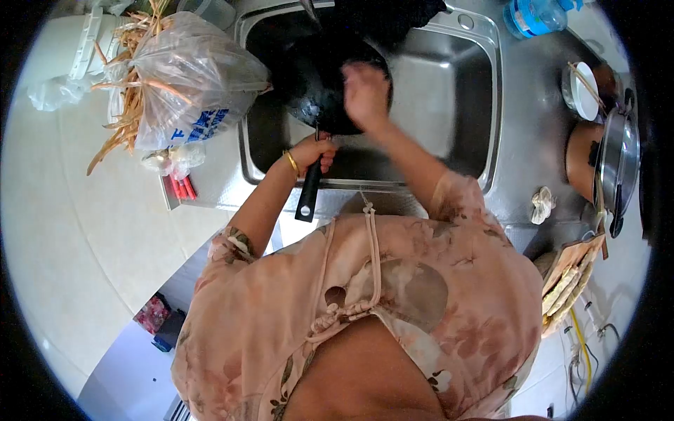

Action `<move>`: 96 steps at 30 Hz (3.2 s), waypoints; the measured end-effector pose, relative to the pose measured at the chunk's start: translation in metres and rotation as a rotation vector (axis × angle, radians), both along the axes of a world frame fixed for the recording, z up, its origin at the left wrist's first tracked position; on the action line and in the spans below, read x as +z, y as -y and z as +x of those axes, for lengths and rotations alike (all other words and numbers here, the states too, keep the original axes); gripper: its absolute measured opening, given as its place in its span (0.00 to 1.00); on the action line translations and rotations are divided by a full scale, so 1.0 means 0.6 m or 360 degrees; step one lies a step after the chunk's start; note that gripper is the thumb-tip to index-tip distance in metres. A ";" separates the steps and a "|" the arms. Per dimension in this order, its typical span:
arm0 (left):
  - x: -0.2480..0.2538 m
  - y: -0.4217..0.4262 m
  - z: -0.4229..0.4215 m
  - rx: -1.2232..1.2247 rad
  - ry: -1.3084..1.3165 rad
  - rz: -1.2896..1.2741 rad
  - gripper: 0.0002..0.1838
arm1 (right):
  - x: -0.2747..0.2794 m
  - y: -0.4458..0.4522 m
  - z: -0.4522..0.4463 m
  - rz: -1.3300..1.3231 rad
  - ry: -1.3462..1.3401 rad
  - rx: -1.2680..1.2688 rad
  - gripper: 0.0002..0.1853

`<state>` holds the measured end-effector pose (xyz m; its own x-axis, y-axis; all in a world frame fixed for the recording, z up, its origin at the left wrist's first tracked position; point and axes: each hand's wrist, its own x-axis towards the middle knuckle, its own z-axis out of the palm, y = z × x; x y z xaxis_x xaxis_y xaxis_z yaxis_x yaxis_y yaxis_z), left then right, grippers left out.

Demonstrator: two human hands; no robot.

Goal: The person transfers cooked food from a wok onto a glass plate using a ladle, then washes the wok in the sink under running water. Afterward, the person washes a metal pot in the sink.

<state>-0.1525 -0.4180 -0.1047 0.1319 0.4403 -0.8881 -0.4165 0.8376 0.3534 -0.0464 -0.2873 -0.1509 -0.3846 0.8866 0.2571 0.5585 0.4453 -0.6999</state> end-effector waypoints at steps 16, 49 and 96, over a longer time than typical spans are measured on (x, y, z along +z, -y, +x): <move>0.017 0.031 0.004 -0.0797 -0.0696 -0.0019 0.09 | 0.063 -0.042 -0.072 0.0353 0.0143 0.0840 0.12; 0.020 0.082 -0.021 -0.1278 -0.1271 0.0191 0.10 | -0.172 -0.215 -0.038 -0.0861 0.0634 0.0313 0.17; 0.031 -0.006 0.000 0.0135 0.0397 0.0041 0.02 | 0.006 -0.102 -0.014 -0.0161 0.0504 0.0573 0.13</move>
